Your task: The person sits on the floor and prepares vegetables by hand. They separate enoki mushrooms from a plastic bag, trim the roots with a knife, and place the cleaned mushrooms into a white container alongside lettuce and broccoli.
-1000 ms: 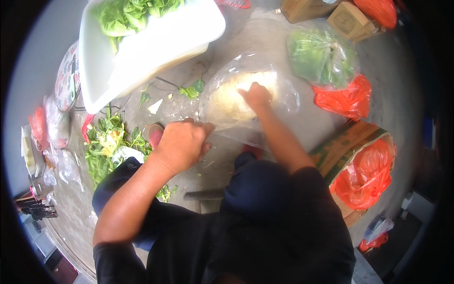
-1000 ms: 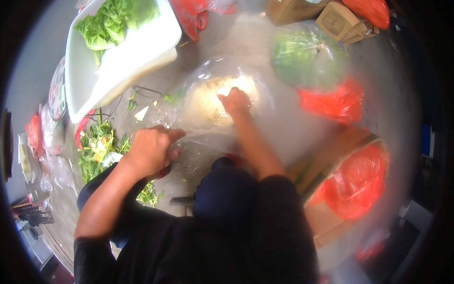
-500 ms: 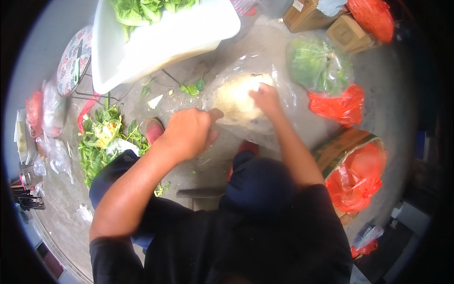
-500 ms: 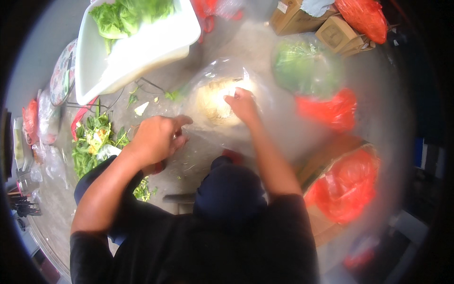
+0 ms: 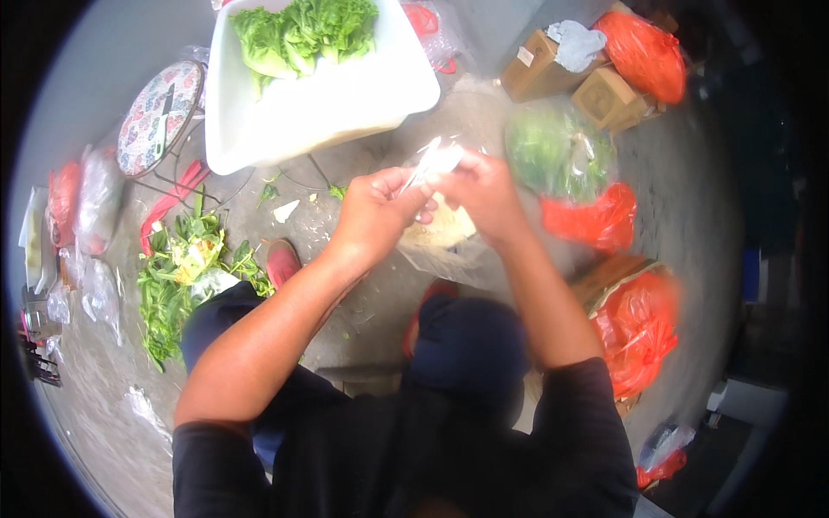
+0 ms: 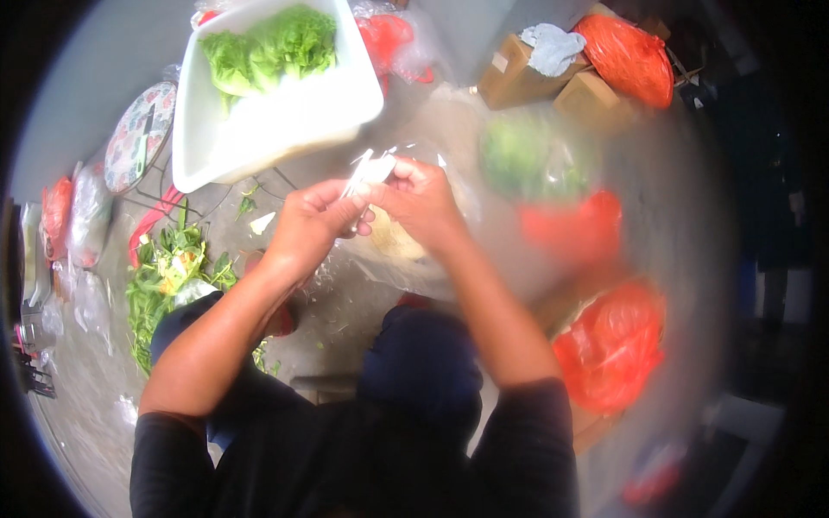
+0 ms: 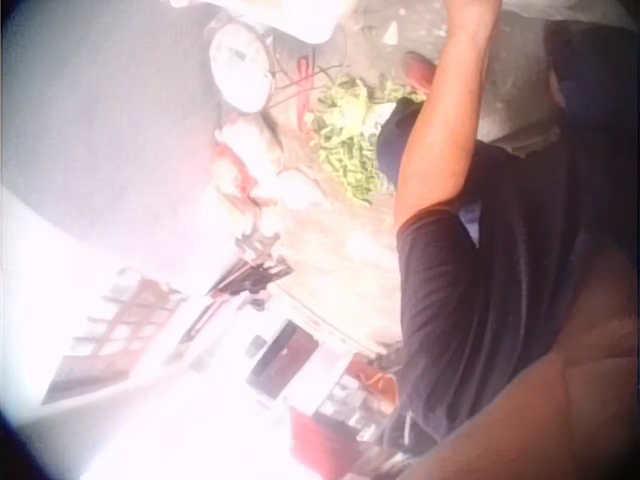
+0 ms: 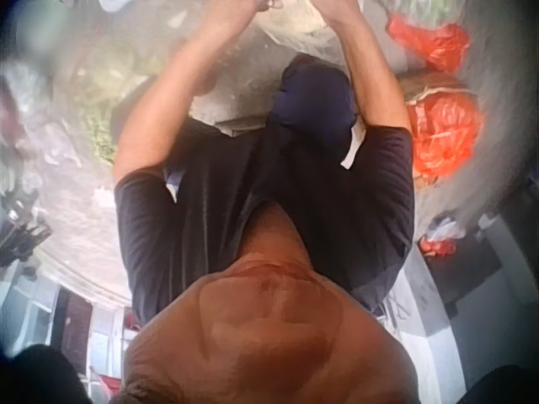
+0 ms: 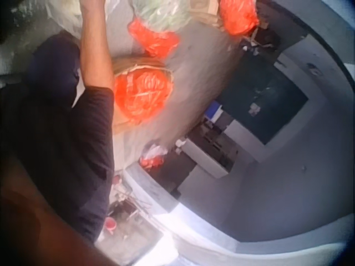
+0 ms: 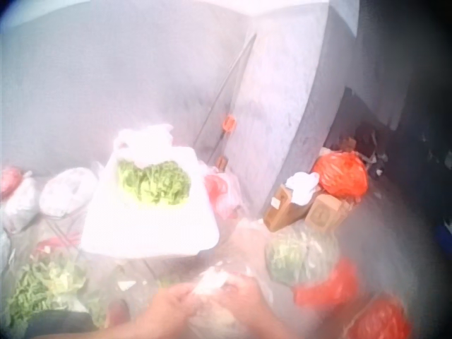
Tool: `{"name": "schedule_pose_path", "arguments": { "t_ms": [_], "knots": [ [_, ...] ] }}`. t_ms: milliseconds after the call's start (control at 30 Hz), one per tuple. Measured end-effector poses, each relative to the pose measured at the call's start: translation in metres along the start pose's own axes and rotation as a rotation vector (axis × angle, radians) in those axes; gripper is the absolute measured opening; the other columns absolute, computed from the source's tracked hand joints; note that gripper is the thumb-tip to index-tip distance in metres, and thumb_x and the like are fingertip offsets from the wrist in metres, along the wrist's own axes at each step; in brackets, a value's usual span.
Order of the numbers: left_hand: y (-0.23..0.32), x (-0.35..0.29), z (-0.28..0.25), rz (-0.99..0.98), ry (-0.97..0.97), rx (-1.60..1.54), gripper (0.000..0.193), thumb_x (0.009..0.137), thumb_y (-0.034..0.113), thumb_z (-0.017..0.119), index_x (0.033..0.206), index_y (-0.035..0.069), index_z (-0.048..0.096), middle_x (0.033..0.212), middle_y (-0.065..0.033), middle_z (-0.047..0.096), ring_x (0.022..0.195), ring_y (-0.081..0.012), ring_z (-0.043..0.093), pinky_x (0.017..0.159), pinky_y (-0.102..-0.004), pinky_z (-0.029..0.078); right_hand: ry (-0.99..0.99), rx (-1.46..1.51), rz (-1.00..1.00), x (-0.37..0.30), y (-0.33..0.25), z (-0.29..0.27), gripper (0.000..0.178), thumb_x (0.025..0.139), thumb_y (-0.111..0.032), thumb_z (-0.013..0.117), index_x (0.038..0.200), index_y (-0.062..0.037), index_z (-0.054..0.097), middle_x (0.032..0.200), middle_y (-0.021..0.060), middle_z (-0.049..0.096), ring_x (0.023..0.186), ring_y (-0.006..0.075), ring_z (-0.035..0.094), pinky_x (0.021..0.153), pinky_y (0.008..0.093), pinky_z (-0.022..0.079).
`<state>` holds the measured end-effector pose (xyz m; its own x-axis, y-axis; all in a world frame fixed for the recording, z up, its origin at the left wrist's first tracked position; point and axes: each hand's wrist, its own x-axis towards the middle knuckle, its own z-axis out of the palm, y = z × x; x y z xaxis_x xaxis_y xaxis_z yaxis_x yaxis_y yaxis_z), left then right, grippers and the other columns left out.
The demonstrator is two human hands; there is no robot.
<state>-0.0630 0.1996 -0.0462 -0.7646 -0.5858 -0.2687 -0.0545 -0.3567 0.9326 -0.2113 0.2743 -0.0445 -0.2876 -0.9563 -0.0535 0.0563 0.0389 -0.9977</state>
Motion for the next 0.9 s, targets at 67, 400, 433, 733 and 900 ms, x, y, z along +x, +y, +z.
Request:
{"name": "schedule_pose_path", "arguments": {
  "t_ms": [67,400,433,733,900],
  "knots": [
    [0.009,-0.005,-0.005,-0.028,0.048,-0.025,0.021,0.087,0.015,0.060,0.104,0.002,0.060,0.086,-0.0033,0.064,0.076,-0.0089,0.058,0.069,-0.0229,0.044,0.032,-0.013,0.053,0.003,-0.002,0.006,0.012,0.085,-0.009,0.061,0.091,0.0012,0.061,0.080,0.0045,0.063,0.066,0.0087,0.056,0.058,0.0217,0.046],
    [0.043,-0.012,-0.033,0.029,0.194,-0.224,0.014,0.089,0.017,0.056,0.096,0.005,0.059,0.084,-0.0032,0.065,0.069,-0.0089,0.059,0.063,-0.0217,0.044,0.011,0.107,-0.006,0.037,-0.031,0.032,0.009,0.083,-0.008,0.063,0.083,0.0009,0.060,0.070,0.0031,0.061,0.059,0.0068,0.053,0.055,0.0205,0.043],
    [0.046,-0.013,-0.036,0.043,0.209,-0.224,0.014,0.089,0.017,0.056,0.096,0.005,0.059,0.084,-0.0033,0.065,0.068,-0.0090,0.059,0.062,-0.0216,0.045,0.024,0.078,-0.006,0.040,-0.034,0.035,0.009,0.083,-0.008,0.064,0.081,0.0003,0.060,0.069,0.0027,0.060,0.057,0.0064,0.053,0.054,0.0200,0.043],
    [0.058,0.002,-0.060,0.104,0.131,-0.128,0.014,0.090,0.016,0.055,0.096,0.004,0.059,0.082,-0.0043,0.063,0.065,-0.0113,0.060,0.058,-0.0226,0.046,-0.040,-0.044,0.027,0.070,-0.045,0.046,0.015,0.080,-0.012,0.069,0.073,-0.0030,0.059,0.061,-0.0005,0.057,0.051,0.0040,0.048,0.045,0.0177,0.037],
    [0.068,0.010,-0.064,0.085,0.155,-0.251,0.016,0.089,0.016,0.057,0.098,0.004,0.058,0.082,-0.0031,0.063,0.064,-0.0099,0.059,0.056,-0.0207,0.043,-0.042,-0.031,0.005,0.081,-0.049,0.041,0.012,0.082,-0.011,0.067,0.076,-0.0026,0.060,0.063,-0.0006,0.057,0.052,0.0039,0.049,0.047,0.0178,0.039]
  ]
}}
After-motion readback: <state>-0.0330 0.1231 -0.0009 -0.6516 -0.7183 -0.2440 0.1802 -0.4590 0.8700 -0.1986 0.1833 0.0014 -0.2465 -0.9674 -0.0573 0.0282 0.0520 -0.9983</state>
